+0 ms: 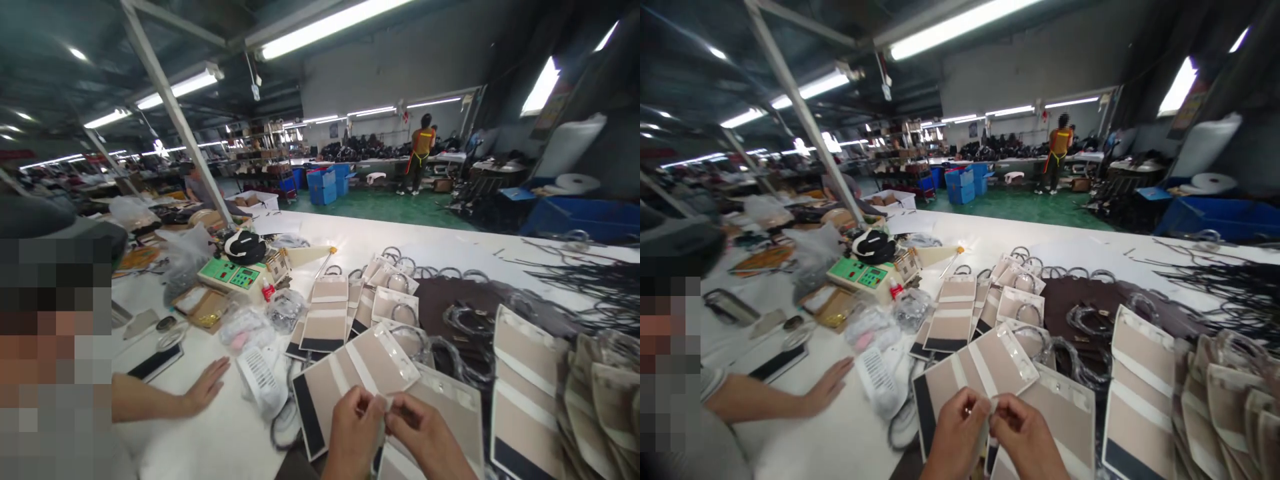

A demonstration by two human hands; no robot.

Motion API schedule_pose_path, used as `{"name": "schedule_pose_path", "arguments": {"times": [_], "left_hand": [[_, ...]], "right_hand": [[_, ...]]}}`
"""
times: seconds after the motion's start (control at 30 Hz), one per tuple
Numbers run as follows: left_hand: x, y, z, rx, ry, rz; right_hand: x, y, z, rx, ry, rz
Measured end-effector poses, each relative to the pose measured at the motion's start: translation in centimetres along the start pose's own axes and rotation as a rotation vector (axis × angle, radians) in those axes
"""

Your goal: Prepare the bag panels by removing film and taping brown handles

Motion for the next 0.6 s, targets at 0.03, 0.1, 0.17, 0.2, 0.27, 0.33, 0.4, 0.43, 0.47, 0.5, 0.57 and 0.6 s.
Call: {"name": "schedule_pose_path", "arguments": {"times": [0.03,0.1,0.17,0.2,0.27,0.33,0.4,0.43,0.47,0.5,0.57,0.6], "left_hand": [[-0.5,-0.1,1.3,0.026,0.046,-0.013],[-1.7,-0.2,3.8,0.102,0.147,-0.051],[-2.9,-0.4,6.0,0.165,0.241,-0.113],[-3.3,-0.5,6.9,0.175,0.275,-0.155],[-3.6,-0.6,8.5,0.154,0.324,-0.254],[-3.3,-0.6,9.6,0.158,0.355,-0.325],[-2.7,-0.6,10.4,0.195,0.390,-0.359],[-2.3,-0.6,10.6,0.204,0.412,-0.368],[-2.0,-0.6,10.7,0.208,0.437,-0.375],[-1.8,-0.7,10.8,0.207,0.467,-0.382],[-1.4,-0.8,10.7,0.211,0.545,-0.397],[-1.3,-0.9,10.5,0.215,0.590,-0.409]], "right_hand": [[0.1,-0.4,1.3,-0.027,-0.006,-0.012],[-0.1,-1.3,3.7,-0.079,-0.013,-0.034],[-0.6,-2.0,5.8,-0.099,-0.031,-0.012],[-0.8,-2.3,6.8,-0.092,-0.049,0.026],[-1.3,-2.9,8.2,-0.091,-0.103,0.138],[-1.4,-3.5,9.2,-0.120,-0.195,0.265],[-1.2,-3.8,9.7,-0.116,-0.314,0.398],[-0.8,-3.9,9.8,-0.093,-0.373,0.475],[-0.5,-3.8,9.8,-0.060,-0.424,0.563],[0.0,-3.7,9.8,-0.028,-0.464,0.661],[0.9,-3.5,9.5,0.016,-0.525,0.857],[1.3,-3.3,9.3,0.032,-0.555,0.944]]}}
Point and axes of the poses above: each hand's wrist, its own z-axis away from the middle knuckle, its own y-axis out of the palm, x = y × z, the point moved 3 cm from there along -z, towards the middle knuckle, and after that the axes turned 9 degrees about -x, right-handed, at the moved point
